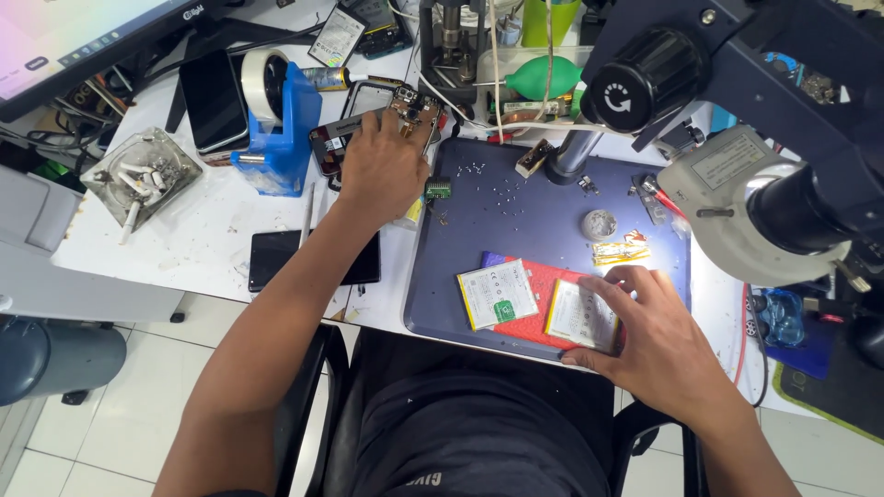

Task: Technician is preparing a new battery by removing its protective films and then installing it into a mobile phone chassis.

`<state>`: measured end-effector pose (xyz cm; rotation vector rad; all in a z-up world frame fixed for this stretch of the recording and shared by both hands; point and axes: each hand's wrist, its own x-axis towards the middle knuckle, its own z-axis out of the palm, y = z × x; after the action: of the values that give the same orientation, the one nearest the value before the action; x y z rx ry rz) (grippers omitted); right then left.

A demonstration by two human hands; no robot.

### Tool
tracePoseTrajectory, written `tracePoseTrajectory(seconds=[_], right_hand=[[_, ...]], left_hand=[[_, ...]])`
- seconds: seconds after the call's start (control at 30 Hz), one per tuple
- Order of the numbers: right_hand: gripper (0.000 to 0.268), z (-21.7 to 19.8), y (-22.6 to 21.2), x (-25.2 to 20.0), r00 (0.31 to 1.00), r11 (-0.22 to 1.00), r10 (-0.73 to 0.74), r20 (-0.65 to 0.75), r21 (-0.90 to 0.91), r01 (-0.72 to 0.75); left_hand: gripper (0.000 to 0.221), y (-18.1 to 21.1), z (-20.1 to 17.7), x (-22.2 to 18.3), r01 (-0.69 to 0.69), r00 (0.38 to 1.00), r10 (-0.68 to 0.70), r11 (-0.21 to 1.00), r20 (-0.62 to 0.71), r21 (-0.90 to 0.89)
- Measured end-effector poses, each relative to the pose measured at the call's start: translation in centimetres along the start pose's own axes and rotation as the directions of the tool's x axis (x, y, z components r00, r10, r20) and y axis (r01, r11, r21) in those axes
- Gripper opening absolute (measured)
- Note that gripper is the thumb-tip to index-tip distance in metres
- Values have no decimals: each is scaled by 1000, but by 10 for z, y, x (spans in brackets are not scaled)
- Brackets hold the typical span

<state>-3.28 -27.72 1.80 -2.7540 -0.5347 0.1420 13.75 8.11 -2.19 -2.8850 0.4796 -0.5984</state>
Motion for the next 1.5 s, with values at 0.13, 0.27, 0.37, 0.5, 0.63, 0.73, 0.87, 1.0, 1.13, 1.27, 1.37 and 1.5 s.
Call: tracePoseTrajectory(seconds=[0.13,0.27,0.37,0.5,0.63,0.73,0.87,1.0,1.13,1.27,1.37,1.5], right_hand=[[84,-4,-1,-2,998,992,-61,-23,109,63],[76,-2,7,0,985,978,-140,-101,142,153],[72,-7,-1,-5,998,983,-61,-23,171,64],[72,-9,3,-5,997,976,-68,-31,205,72],[70,-9,0,-6,995,974,-93,-46,203,101],[69,-16,-2,-2,995,969,-77,-71,230,91],[67,-13,-1,2,974,971,83,-212,238,-32],[64,10,7,15,966,927,107,-236,374,-11],[51,27,16,27,941,959,42,-335,278,55],[42,34,7,36,931,965,89,-354,262,7],[37,36,-3,43,931,972,65,-359,232,22],[35,31,-7,53,939,986,-7,-344,153,63]], left_hand=[[52,-1,-23,-13,12,999,-15,993,-28,-118],[42,56,-85,-39,-140,970,8,835,-242,-532],[77,107,-93,-78,-96,971,217,737,99,-669],[78,115,-76,-88,-268,953,299,773,-42,-575],[68,112,-81,-92,-186,948,315,653,41,-734],[69,110,-83,-90,-213,940,340,591,2,-778],[63,116,-83,-93,-331,892,445,522,-79,-786],[33,133,-77,-105,-538,814,540,566,-212,-624],[24,143,-75,-115,-624,780,471,541,-411,-564],[26,146,-75,-122,-611,789,415,617,-454,-497],[32,146,-71,-132,-566,820,403,674,-406,-474],[32,152,-67,-134,-531,839,372,717,-397,-452]])
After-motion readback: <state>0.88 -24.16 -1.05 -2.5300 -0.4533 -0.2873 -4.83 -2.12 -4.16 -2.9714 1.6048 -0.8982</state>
